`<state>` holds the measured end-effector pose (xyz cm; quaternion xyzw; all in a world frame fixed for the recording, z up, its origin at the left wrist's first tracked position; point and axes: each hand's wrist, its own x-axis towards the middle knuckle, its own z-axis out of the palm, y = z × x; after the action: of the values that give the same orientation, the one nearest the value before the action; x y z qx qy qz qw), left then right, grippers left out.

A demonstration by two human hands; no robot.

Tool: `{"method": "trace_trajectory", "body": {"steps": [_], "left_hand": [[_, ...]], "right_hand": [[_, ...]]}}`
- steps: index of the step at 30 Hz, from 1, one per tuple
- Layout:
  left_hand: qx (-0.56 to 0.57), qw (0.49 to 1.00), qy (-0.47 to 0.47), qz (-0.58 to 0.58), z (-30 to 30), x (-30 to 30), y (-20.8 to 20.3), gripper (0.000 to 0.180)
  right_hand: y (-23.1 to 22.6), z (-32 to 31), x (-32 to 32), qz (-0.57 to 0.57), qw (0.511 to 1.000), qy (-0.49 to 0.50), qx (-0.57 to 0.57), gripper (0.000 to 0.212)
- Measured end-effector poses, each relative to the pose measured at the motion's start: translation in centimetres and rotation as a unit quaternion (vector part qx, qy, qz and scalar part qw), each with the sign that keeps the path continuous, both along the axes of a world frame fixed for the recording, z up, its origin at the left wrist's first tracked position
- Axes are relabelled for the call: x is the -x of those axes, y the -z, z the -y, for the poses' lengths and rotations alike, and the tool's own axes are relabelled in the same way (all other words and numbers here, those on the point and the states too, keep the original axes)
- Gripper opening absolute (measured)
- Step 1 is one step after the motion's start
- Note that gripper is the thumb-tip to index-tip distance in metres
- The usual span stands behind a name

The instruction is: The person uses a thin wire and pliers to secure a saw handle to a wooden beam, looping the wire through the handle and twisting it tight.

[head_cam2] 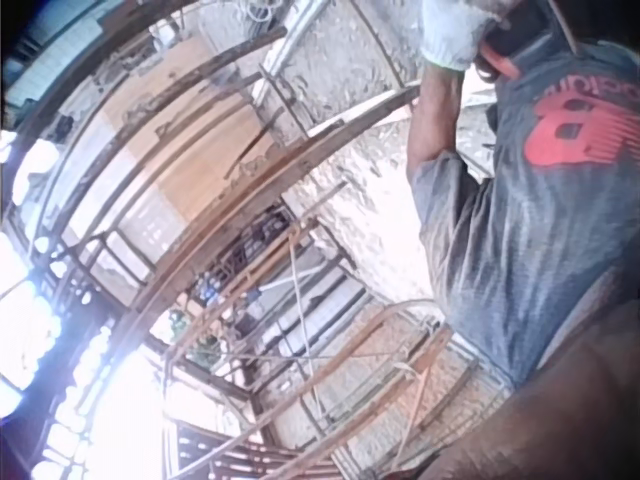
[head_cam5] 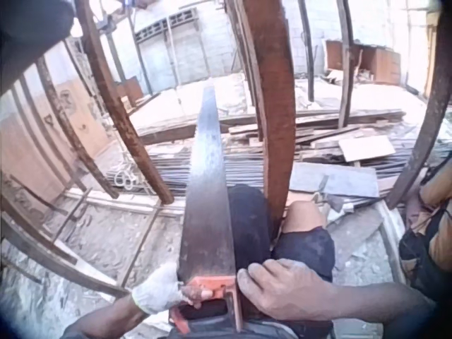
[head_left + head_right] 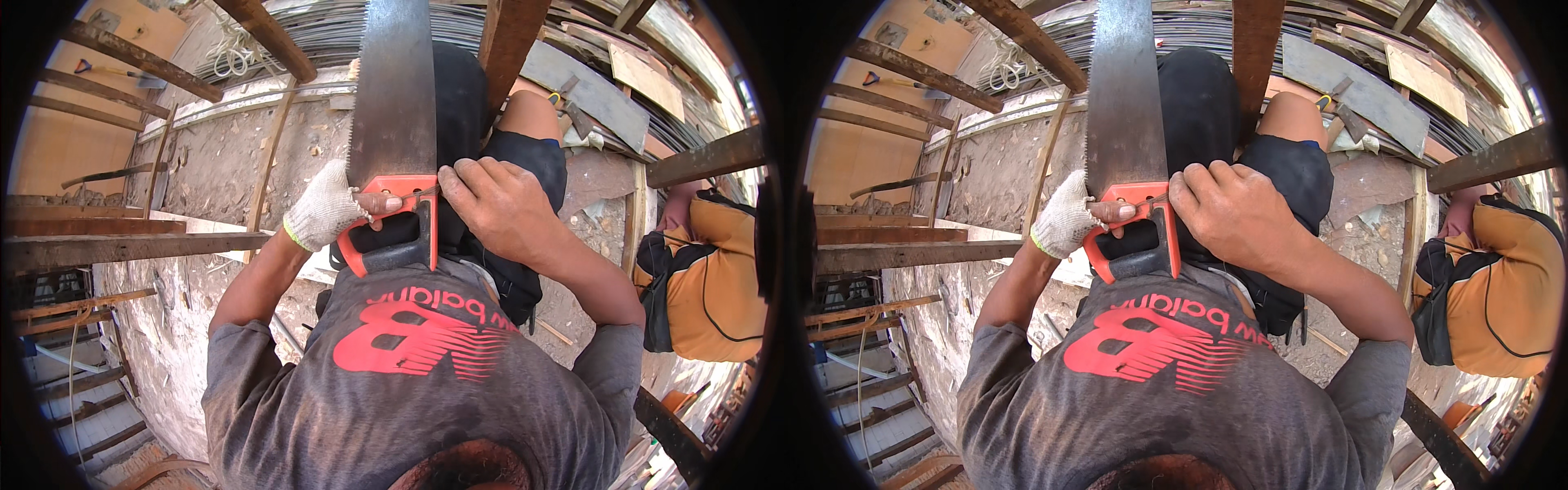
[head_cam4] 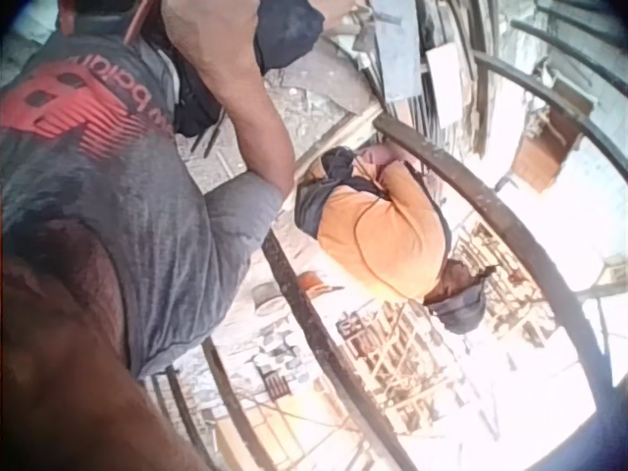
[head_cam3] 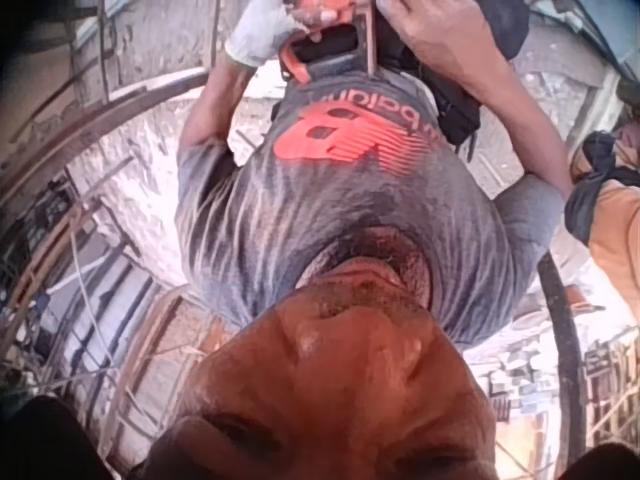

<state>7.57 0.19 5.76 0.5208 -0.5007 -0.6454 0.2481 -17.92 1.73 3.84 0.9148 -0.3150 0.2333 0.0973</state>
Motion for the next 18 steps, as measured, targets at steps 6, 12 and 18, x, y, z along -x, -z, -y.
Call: {"method": "trace_trajectory", "body": {"steps": [6,12,18], "left_hand": [[-0.014,1.000,0.025,0.007,0.3,-0.7,0.4,0.048],[0.045,0.997,0.015,0.066,0.0,-0.8,0.2,0.044],[0.200,0.966,0.044,0.156,-0.4,-1.1,-1.7,0.026]], "right_hand": [[1.4,1.7,0.9,0.049,0.995,-0.084,-0.020,0.025],[2.3,2.5,0.3,0.243,0.928,-0.081,-0.271,0.025],[1.6,1.5,-0.9,0.473,0.493,-0.031,-0.730,0.036]]}}
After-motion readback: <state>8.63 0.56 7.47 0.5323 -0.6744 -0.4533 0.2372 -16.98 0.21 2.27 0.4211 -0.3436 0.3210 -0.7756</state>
